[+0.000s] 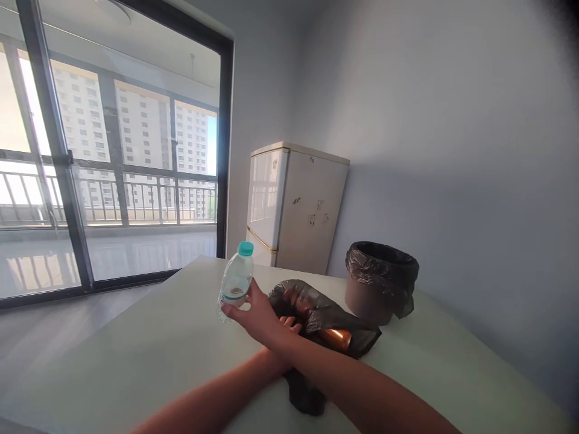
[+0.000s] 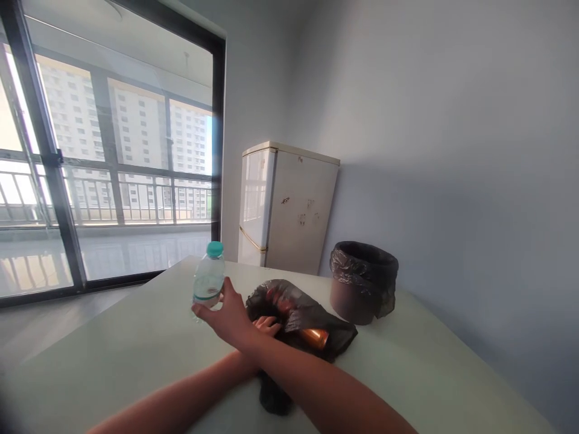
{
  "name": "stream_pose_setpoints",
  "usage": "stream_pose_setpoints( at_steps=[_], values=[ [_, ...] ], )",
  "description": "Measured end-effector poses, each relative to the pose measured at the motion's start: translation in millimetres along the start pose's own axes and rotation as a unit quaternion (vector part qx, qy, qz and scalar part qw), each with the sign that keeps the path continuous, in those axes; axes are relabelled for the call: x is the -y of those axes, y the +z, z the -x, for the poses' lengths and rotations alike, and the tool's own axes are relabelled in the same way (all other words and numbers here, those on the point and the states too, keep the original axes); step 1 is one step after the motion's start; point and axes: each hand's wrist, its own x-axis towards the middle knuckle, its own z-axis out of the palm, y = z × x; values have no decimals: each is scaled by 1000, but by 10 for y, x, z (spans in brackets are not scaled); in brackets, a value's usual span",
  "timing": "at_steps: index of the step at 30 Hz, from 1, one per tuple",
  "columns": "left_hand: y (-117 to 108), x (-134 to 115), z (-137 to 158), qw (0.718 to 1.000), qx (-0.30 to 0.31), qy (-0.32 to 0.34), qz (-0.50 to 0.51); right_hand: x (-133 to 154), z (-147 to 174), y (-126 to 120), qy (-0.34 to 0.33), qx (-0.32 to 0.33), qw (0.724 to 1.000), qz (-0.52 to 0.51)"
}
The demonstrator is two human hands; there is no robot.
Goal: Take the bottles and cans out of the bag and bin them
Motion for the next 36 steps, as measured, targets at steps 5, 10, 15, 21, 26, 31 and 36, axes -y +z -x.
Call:
stream_pose_setpoints(
  at_steps=[5,10,15,21,26,31,36],
  values=[
    [-3,-7,-74,999,32,-31,-30,-326,-566,546,73,39,995,48],
    [-52,14,-85,998,48,-9,-45,-695,-828,918,155,36,982,98],
    [-26,53,-105,998,45,-8,-48,-860,-937,1006,139,34,980,140],
    [7,50,-116,998,38,-16,-41,-995,-1113,924,126,41,980,150],
    [-23,22,-76,998,30,-10,-46,-1090,-1146,896,111,63,982,138],
    [-21,7,-46,999,34,-15,-39,-1142,-1083,903,132,67,980,134],
    [14,-42,-58,998,42,-36,-38,-1135,-998,793,161,65,975,141]
  ],
)
